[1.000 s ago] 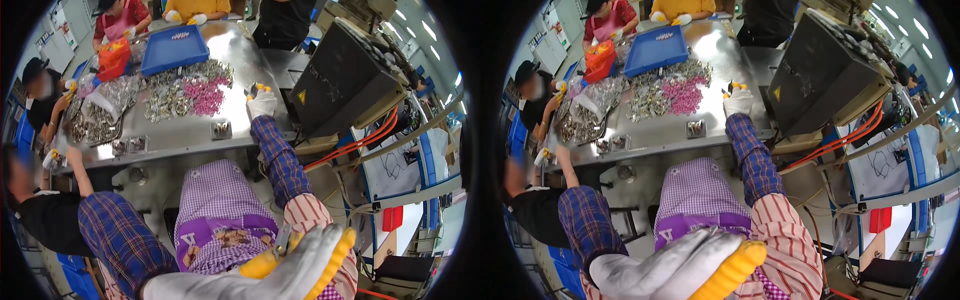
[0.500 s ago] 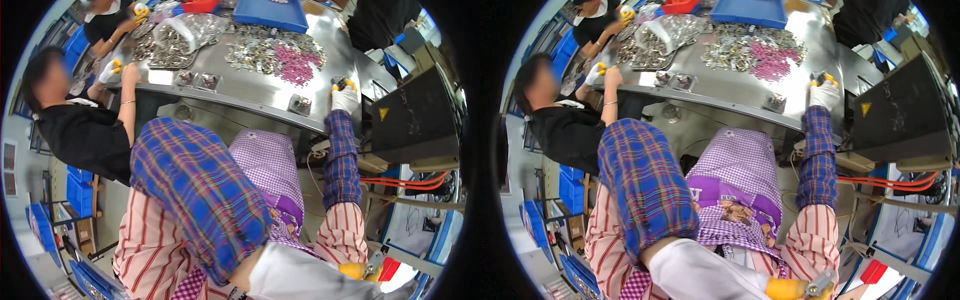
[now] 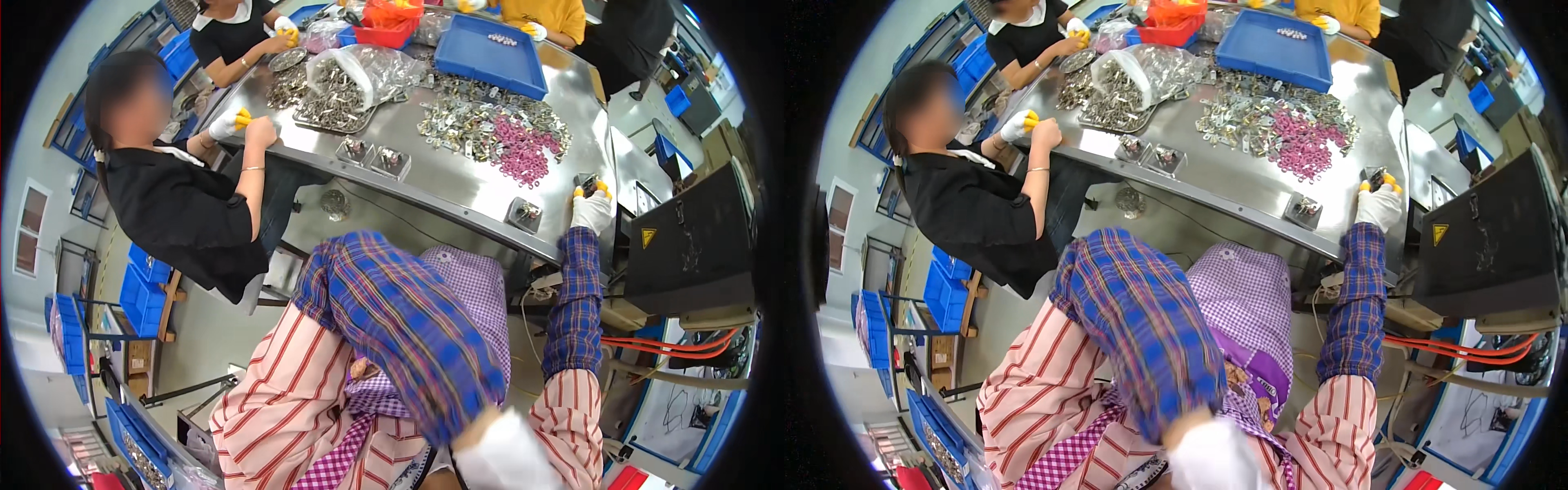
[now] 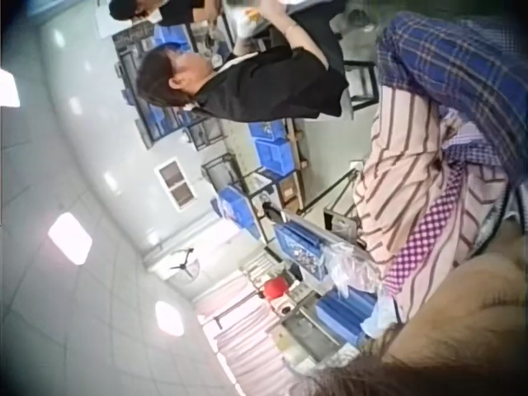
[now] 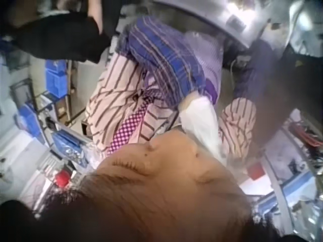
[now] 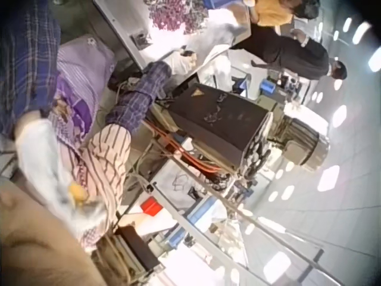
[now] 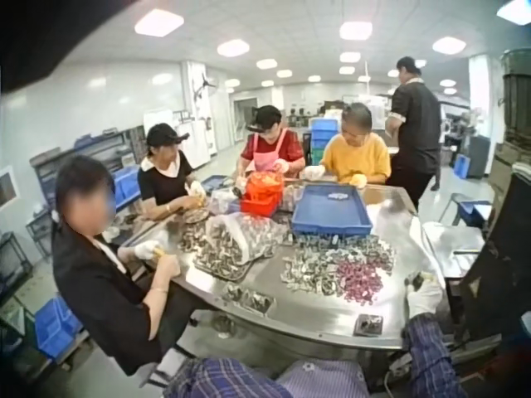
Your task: Sorting small red and silver components into separate piles on a metal table using a manual pick-up tool.
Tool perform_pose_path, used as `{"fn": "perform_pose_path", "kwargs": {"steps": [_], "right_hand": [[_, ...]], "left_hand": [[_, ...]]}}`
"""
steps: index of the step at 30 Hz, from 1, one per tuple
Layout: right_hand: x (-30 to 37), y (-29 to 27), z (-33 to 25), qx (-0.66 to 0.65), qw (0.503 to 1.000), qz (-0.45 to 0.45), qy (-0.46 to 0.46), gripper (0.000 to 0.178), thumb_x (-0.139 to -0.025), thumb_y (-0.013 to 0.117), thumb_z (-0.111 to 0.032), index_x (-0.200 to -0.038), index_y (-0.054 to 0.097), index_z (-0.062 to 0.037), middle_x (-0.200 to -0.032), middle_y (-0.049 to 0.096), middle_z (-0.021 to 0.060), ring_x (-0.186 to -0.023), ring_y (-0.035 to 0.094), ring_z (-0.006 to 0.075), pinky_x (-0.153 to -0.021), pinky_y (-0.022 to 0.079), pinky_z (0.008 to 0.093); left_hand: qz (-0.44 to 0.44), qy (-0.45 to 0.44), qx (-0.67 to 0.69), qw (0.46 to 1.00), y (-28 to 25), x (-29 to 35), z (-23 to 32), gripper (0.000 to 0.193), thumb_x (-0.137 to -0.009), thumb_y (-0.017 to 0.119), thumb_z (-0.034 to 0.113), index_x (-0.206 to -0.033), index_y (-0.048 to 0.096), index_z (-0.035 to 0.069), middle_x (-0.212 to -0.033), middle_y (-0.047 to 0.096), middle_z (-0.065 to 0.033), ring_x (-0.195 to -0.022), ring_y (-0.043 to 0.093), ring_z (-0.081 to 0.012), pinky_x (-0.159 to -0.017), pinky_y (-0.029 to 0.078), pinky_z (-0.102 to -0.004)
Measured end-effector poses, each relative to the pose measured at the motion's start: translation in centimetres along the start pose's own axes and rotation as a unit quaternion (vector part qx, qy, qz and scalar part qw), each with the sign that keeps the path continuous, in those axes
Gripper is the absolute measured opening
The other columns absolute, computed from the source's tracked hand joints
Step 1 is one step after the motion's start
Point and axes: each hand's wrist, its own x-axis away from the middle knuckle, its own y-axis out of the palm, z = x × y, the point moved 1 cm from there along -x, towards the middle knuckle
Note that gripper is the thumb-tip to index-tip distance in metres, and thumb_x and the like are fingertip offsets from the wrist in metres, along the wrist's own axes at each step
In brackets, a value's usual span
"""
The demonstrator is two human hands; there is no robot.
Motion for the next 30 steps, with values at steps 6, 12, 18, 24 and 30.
{"fn": "perform_pose_path", "kwargs": {"steps": [6, 12, 18, 24, 30], "right_hand": [[0.4, -0.6, -0.3, 0.018, 1.000, 0.003, 0.001, 0.050, -0.081, 0.060, -0.044, -0.119, 0.057, -0.0117, -0.110, 0.056, 0.0098, -0.087, 0.061, 0.0263, -0.077, 0.051, 0.0357], [0.5, -1.1, -0.8, 0.041, 0.999, -0.021, 0.009, 0.049, -0.081, 0.060, -0.043, -0.117, 0.057, -0.0093, -0.111, 0.055, 0.0108, -0.088, 0.059, 0.0260, -0.077, 0.050, 0.0348], [0.5, -1.7, -1.0, 0.041, 0.998, -0.039, 0.024, 0.047, -0.082, 0.060, -0.040, -0.115, 0.057, -0.0075, -0.107, 0.055, 0.0120, -0.084, 0.058, 0.0258, -0.075, 0.049, 0.0342], [0.5, -0.5, 0.0, 0.030, 0.999, 0.026, -0.012, 0.046, -0.080, 0.061, -0.038, -0.113, 0.057, -0.0077, -0.103, 0.055, 0.0125, -0.082, 0.058, 0.0271, -0.074, 0.049, 0.0352], [0.7, -0.2, 0.3, 0.004, 0.999, 0.044, -0.029, 0.045, -0.078, 0.062, -0.036, -0.115, 0.054, -0.0125, -0.104, 0.055, 0.0108, -0.081, 0.058, 0.0282, -0.073, 0.050, 0.0368]], "left_hand": [[0.029, -0.293, -0.204, 0.934, -8.3, 1.8, -10.2, 0.024, -0.076, 0.058, 0.021, -0.096, 0.066, 0.011, -0.082, 0.066, -0.0039, -0.068, 0.059, -0.0178, -0.069, 0.050, -0.0359], [0.051, -0.652, -0.206, 0.728, -2.6, 18.0, -18.4, 0.020, -0.082, 0.059, 0.022, -0.097, 0.067, 0.013, -0.089, 0.064, -0.0042, -0.076, 0.060, -0.0277, -0.069, 0.048, -0.0371], [0.057, -0.655, -0.280, 0.700, -0.1, 23.2, -20.5, 0.020, -0.079, 0.061, 0.023, -0.097, 0.066, 0.015, -0.096, 0.061, -0.0088, -0.076, 0.059, -0.0291, -0.068, 0.048, -0.0405], [0.076, -0.657, -0.350, 0.664, 0.4, 23.4, -20.1, 0.021, -0.078, 0.063, 0.022, -0.096, 0.066, 0.014, -0.101, 0.060, -0.0096, -0.077, 0.059, -0.0294, -0.067, 0.048, -0.0403], [0.083, -0.666, -0.341, 0.658, -0.6, 22.4, -20.0, 0.022, -0.077, 0.065, 0.023, -0.096, 0.066, 0.012, -0.103, 0.060, -0.0105, -0.077, 0.059, -0.0300, -0.067, 0.049, -0.0402]]}}
